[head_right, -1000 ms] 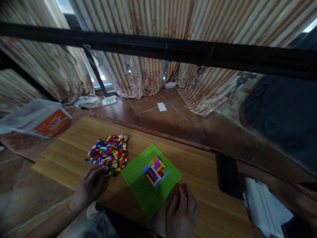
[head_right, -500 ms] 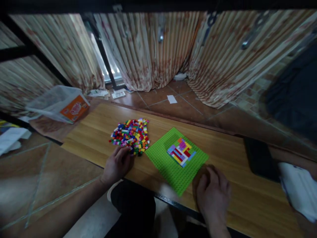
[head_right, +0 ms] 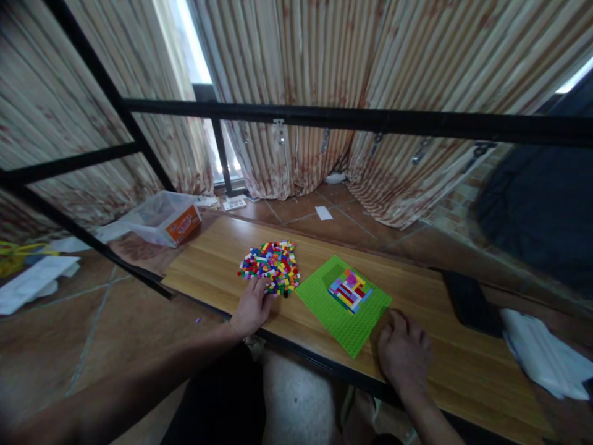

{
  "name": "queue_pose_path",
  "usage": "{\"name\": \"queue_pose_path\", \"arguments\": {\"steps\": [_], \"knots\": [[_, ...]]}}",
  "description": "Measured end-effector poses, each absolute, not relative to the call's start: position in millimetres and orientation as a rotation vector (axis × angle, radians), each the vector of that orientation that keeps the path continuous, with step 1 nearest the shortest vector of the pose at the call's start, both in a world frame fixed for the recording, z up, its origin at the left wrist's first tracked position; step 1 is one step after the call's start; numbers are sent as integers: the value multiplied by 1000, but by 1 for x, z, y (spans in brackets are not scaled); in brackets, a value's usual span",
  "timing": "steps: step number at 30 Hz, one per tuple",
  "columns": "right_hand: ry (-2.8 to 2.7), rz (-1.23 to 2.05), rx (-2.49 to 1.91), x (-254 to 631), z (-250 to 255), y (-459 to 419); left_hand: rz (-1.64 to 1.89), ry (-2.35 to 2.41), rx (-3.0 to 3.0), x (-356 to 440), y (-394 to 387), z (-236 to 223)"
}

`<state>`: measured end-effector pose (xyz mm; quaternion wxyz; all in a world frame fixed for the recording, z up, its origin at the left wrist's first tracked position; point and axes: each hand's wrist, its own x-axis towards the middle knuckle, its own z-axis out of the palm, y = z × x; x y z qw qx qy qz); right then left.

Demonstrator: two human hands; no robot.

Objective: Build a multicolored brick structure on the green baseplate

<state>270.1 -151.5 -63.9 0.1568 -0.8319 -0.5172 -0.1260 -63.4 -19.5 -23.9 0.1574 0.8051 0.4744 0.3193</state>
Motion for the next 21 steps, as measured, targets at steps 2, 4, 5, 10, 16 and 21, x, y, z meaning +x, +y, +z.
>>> {"name": "queue_pose_path", "arguments": {"steps": [2,4,5,10,16,21], "knots": [[-1455,-323,-2344,273,-63,-152,906,1301,2369,-60,-18,-16],[-1403,-249,-2270,278,-61,-150,825,1213,2474,-52,-15,-10],[-1357,-188,-2225,281,-60,-149,763,1172,2529,-48,-14,-8],[-1154,123,-1989,285,-50,-130,590,1136,2664,-31,-7,-10],[-1353,297,-1818,264,-27,-99,670,1172,2689,-35,-5,-13],[-1413,394,-1840,257,-23,-87,684,1154,2778,-39,-1,-20]]}}
